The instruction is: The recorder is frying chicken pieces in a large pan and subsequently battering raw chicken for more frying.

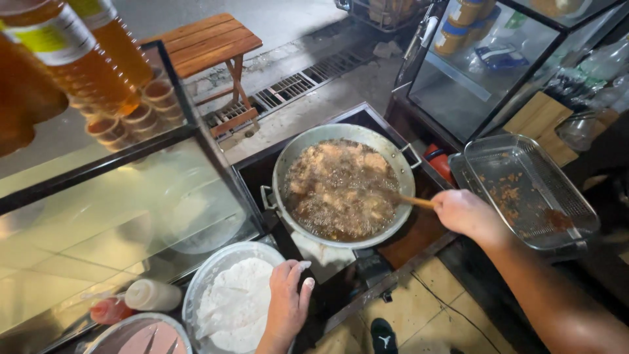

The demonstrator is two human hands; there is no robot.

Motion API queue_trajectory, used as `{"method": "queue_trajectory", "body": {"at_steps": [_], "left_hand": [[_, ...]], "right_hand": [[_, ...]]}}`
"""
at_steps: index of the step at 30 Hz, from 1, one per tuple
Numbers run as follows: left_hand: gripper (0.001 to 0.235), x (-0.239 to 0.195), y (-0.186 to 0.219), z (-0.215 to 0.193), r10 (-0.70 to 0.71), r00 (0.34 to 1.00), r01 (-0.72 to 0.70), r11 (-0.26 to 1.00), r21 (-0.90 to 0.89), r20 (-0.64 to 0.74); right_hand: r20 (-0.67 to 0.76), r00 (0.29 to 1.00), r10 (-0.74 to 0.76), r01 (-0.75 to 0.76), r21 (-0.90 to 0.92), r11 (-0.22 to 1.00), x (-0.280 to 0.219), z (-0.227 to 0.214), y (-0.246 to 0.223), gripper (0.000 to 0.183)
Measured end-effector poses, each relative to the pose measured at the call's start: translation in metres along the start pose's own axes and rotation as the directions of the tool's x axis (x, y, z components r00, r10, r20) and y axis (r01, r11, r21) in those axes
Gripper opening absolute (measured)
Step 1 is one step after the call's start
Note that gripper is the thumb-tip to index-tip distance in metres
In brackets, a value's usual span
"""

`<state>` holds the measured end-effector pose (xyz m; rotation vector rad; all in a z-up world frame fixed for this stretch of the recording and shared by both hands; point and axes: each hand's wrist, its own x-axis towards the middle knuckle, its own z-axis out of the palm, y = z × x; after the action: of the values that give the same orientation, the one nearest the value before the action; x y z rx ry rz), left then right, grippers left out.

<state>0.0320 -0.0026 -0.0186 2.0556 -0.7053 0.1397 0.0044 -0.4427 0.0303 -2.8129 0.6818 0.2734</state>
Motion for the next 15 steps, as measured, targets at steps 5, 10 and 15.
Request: {"method": "queue_trajectory", "body": {"at_steps": [5, 10, 15], "left_hand": [[0.033, 0.012, 0.003, 0.02, 0.005, 1.0, -0.005, 0.999, 0.046, -0.017], [0.033, 0.021, 0.017, 0.041, -0.068, 0.997, 0.071, 0.993, 0.096, -0.032], [0.034, 0.031, 0.031, 0.054, -0.093, 0.993, 0.106, 0.98, 0.169, -0.079]], "right_hand": [[-0.221, 0.969, -0.114, 0.123, 0.026, 0.992, 0.096, 0.023, 0.023, 0.027], [-0.099, 0.988, -0.118, 0.113, -0.055, 0.992, 0.175, 0.031, 0.014, 0.027], [-0.113, 0.965, -0.237, 0.231, -0.064, 0.971, 0.22, 0.044, 0.017, 0.026]]}}
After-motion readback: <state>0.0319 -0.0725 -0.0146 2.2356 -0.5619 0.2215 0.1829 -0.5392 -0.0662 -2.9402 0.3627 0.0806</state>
